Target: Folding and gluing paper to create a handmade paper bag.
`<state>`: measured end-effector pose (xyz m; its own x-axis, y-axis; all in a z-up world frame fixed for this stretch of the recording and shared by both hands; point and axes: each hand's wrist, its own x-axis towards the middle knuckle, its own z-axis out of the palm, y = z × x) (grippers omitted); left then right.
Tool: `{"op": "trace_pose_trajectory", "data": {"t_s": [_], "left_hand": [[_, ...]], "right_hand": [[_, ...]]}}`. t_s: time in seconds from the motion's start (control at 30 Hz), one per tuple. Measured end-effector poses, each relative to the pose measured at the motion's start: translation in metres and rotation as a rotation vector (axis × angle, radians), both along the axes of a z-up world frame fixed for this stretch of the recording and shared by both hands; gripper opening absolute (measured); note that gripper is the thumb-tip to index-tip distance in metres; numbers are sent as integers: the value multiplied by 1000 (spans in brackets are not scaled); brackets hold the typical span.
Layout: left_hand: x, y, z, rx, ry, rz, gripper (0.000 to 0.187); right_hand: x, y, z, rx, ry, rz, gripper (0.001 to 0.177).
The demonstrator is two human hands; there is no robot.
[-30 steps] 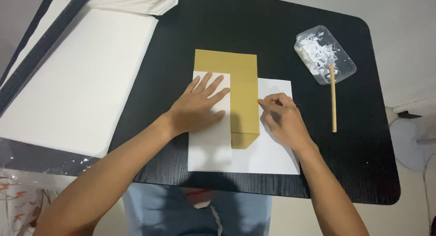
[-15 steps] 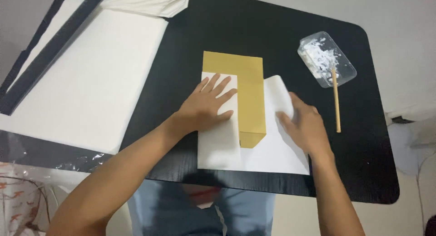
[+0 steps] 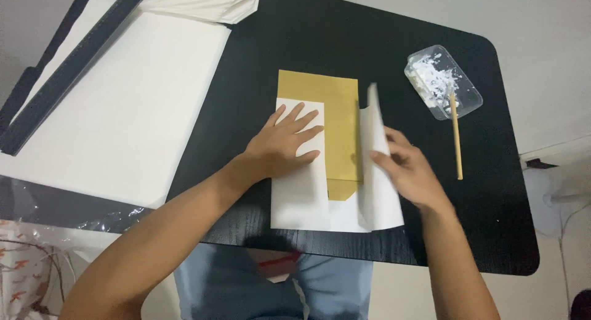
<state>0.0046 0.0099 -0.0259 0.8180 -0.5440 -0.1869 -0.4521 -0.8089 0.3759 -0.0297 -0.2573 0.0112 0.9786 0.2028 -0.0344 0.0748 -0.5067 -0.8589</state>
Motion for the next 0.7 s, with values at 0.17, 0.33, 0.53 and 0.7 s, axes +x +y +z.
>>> {"op": "trace_pose_trajectory", "data": {"t_s": [0.17, 0.33, 0.53, 0.7], "left_hand": [[1, 0, -5, -32, -23, -6, 67], [0, 1, -5, -103, -39, 6, 68], [-5, -1, 18, -10, -13, 21, 63], [-8, -3, 22, 40, -42, 3, 61]], "right_hand": [[1, 38, 6, -13, -75, 259, 19], [-3, 53, -4, -311, -2, 368, 30], [-9, 61, 5, -510, -79, 400, 47], [-4, 61, -2, -585, -101, 442, 63]]}}
